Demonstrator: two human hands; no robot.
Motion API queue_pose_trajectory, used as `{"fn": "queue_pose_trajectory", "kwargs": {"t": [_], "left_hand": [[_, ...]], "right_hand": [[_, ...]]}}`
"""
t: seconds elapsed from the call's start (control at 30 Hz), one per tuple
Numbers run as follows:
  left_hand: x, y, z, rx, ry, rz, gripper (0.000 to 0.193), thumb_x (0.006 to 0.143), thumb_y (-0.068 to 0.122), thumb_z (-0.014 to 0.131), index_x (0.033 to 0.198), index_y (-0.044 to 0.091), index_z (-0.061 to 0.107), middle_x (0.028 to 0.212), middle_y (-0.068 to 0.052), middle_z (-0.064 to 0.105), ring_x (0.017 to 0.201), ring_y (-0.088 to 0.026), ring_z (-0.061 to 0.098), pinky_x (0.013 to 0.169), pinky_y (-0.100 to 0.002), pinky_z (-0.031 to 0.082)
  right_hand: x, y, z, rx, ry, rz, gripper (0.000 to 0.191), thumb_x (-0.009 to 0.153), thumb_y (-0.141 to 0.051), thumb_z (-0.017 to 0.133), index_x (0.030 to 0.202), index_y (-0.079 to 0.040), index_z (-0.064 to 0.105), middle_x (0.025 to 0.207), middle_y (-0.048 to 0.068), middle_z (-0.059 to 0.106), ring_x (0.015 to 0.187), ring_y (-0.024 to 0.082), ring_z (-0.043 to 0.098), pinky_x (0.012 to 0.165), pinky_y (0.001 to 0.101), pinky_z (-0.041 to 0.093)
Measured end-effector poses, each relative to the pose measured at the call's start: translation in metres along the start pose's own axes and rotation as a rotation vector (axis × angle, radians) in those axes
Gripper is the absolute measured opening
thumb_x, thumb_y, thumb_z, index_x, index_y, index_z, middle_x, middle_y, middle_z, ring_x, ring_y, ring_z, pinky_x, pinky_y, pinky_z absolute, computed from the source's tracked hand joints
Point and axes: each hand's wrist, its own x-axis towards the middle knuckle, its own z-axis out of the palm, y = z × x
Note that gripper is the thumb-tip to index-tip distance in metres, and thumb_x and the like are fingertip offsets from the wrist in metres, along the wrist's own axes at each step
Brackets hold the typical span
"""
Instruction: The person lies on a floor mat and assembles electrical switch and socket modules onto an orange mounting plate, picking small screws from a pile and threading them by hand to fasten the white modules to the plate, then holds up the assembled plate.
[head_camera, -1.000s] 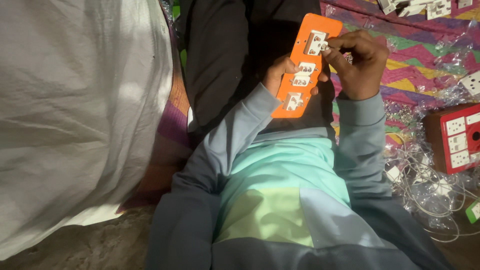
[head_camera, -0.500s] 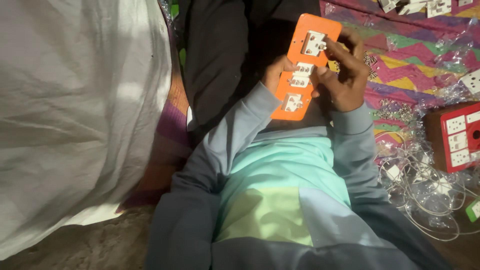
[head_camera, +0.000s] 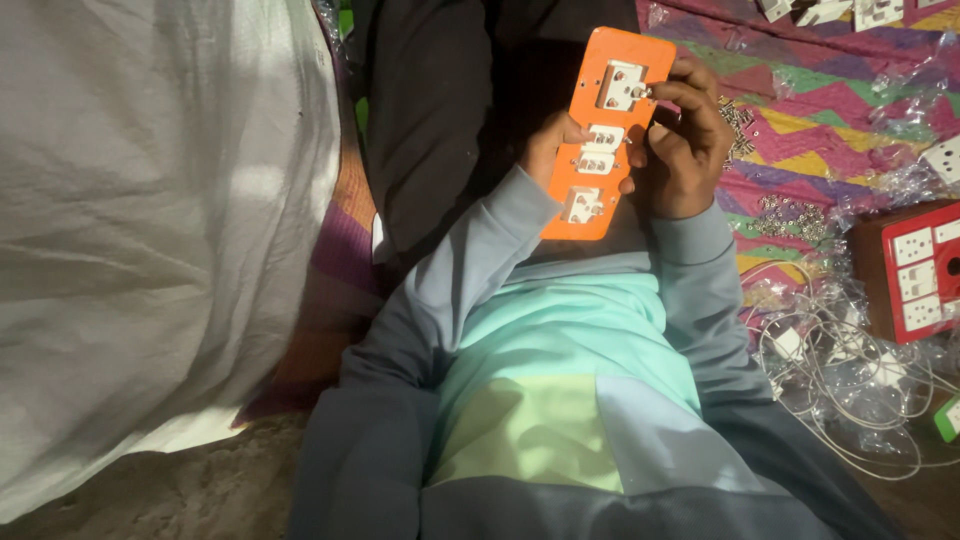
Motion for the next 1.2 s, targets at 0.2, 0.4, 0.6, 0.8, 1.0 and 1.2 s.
{"fn": "queue_pose_trajectory", "kwargs": {"t": [0.2, 0.4, 0.6, 0.8, 1.0, 1.2], "left_hand": [[0.005, -0.002, -0.008, -0.014, -0.052, -0.021, 0.058, 0.091, 0.026, 0.047, 0.139, -0.007, 0.052, 0.115, -0.029, 0.065, 0.101, -0.04, 0.067, 0.082, -0.054, 0.059], [0.003, 0.001, -0.007, -0.065, -0.048, -0.026, 0.06, 0.09, 0.027, 0.048, 0.14, -0.006, 0.052, 0.116, -0.028, 0.066, 0.101, -0.04, 0.067, 0.082, -0.054, 0.058], [0.0, 0.005, -0.004, -0.033, -0.047, -0.06, 0.061, 0.089, 0.03, 0.049, 0.139, -0.005, 0.053, 0.114, -0.029, 0.066, 0.091, -0.043, 0.068, 0.081, -0.052, 0.058], [0.001, 0.004, -0.003, -0.059, -0.034, -0.044, 0.059, 0.089, 0.026, 0.049, 0.139, -0.004, 0.053, 0.117, -0.026, 0.065, 0.099, -0.039, 0.068, 0.082, -0.052, 0.058], [0.002, 0.004, -0.005, -0.045, -0.093, -0.039, 0.058, 0.091, 0.028, 0.047, 0.138, -0.006, 0.053, 0.113, -0.029, 0.066, 0.095, -0.042, 0.068, 0.083, -0.051, 0.058], [-0.002, 0.006, -0.001, 0.063, -0.051, -0.021, 0.059, 0.091, 0.029, 0.047, 0.138, -0.006, 0.054, 0.108, -0.03, 0.067, 0.085, -0.043, 0.068, 0.079, -0.05, 0.058]], "right_hand": [[0.001, 0.001, 0.002, 0.031, -0.02, 0.049, 0.043, 0.088, -0.008, 0.058, 0.128, 0.006, 0.064, 0.15, 0.013, 0.048, 0.138, 0.027, 0.055, 0.116, 0.0368, 0.045], [-0.007, 0.002, 0.006, 0.152, 0.114, 0.068, 0.029, 0.09, -0.011, 0.058, 0.114, 0.004, 0.065, 0.145, 0.015, 0.051, 0.106, 0.021, 0.058, 0.077, 0.0295, 0.053], [-0.004, 0.003, 0.009, 0.279, 0.061, 0.012, 0.014, 0.094, -0.019, 0.06, 0.095, -0.007, 0.068, 0.148, 0.018, 0.051, 0.092, 0.021, 0.062, 0.077, 0.0326, 0.057], [-0.001, 0.005, 0.007, 0.068, 0.008, -0.036, 0.041, 0.097, -0.028, 0.062, 0.122, 0.005, 0.066, 0.154, 0.016, 0.047, 0.138, 0.028, 0.053, 0.107, 0.0371, 0.051], [0.003, 0.015, 0.003, 0.034, -0.013, -0.096, 0.048, 0.1, -0.033, 0.059, 0.126, 0.007, 0.067, 0.151, 0.015, 0.051, 0.138, 0.028, 0.055, 0.113, 0.0374, 0.046], [0.003, 0.017, 0.001, 0.058, -0.048, -0.069, 0.054, 0.099, -0.036, 0.061, 0.131, 0.007, 0.064, 0.149, 0.015, 0.053, 0.133, 0.025, 0.056, 0.116, 0.0371, 0.045]]}}
